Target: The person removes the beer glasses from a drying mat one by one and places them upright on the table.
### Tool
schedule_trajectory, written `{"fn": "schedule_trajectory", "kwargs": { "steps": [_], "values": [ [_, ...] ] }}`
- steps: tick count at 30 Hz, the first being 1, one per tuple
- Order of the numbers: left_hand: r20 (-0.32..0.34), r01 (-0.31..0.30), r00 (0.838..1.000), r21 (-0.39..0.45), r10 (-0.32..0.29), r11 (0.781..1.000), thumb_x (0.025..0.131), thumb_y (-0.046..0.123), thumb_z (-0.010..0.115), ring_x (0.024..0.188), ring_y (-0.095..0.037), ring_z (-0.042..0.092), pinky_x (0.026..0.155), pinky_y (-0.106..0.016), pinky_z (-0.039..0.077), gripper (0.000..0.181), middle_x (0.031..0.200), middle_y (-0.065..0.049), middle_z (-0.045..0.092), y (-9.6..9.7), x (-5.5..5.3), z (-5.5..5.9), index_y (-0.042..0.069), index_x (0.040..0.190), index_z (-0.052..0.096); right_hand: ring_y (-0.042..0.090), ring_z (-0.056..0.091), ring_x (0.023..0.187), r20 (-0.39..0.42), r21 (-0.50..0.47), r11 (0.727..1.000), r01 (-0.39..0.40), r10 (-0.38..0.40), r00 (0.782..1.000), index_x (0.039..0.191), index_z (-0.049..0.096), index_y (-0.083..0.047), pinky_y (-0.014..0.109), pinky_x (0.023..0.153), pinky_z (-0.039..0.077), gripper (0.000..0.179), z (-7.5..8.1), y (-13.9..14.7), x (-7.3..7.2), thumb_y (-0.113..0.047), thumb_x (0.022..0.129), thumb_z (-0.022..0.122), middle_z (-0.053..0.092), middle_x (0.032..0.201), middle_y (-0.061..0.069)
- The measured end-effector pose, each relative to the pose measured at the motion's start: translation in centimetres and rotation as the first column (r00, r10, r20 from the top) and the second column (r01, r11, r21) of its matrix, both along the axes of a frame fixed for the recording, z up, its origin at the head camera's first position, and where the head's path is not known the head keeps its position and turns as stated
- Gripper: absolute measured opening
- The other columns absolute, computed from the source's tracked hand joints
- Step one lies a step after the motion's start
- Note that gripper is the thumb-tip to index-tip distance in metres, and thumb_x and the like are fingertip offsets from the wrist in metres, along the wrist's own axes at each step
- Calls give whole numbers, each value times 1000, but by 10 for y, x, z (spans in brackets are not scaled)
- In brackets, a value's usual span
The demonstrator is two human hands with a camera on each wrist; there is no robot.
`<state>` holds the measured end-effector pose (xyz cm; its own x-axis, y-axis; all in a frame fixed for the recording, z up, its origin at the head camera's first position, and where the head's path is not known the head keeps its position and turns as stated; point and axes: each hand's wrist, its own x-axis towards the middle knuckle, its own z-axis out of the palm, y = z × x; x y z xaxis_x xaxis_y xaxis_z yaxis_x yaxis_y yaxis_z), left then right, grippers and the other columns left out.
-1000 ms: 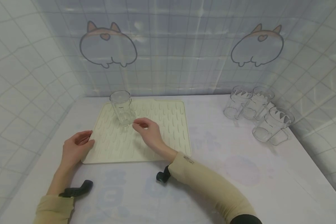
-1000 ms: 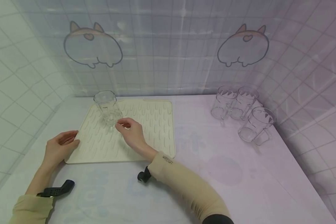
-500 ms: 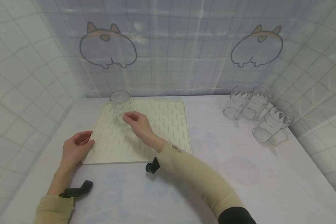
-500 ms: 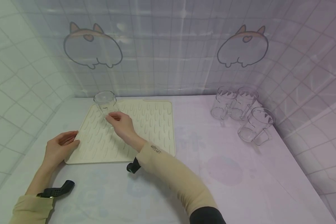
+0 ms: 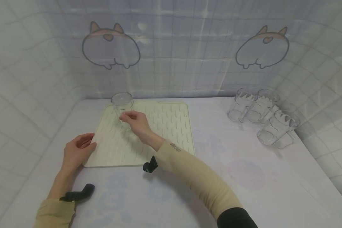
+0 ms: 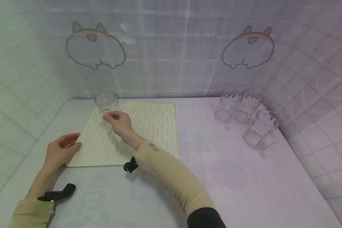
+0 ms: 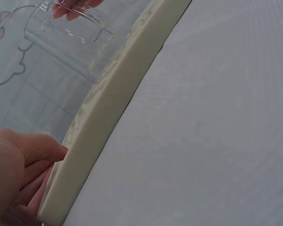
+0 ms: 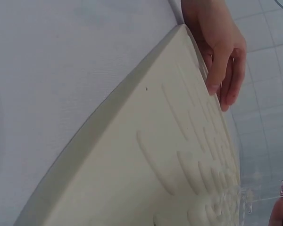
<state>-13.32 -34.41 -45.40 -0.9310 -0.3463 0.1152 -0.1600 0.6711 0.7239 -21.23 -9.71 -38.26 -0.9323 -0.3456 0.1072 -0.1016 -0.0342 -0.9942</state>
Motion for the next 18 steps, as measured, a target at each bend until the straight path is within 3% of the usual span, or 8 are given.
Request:
{"fn": "schedule_trajectory", "kwargs": {
  "steps": [5,9,14,18],
  "values": [
    [-26,4,1000,13,-3,1000,87,37,64,115,-26,56,80,-4,45,51,128,-10,57,1,2,-2,11,129,54,5,63,88,8,-23,1000,2,-2,1000,107,68,-10,20,83,48,24,-2,-1,-1,-27,92,60,71,95,-2],
    [-27,3,1000,9,-3,1000,87,36,65,114,-26,57,80,-7,47,50,127,-11,58,2,3,-1,11,128,55,11,64,92,30,-27,1000,-4,4,1000,108,68,-8,21,83,47,24,0,-1,1,-25,93,59,71,97,4],
    [-17,-6,1000,-12,5,1000,87,36,64,113,-27,58,83,-14,50,49,126,-11,58,4,5,0,11,129,54,18,64,97,46,-9,1000,8,-8,999,111,65,-2,21,81,46,26,15,4,14,-19,94,57,70,101,11],
    [-20,-5,1000,-12,5,1000,87,36,63,114,-26,57,82,-12,49,49,127,-10,58,5,6,1,11,129,54,19,64,95,35,-18,999,34,-33,999,109,65,1,22,82,48,23,22,6,22,-14,94,57,70,99,12]
  ]
}}
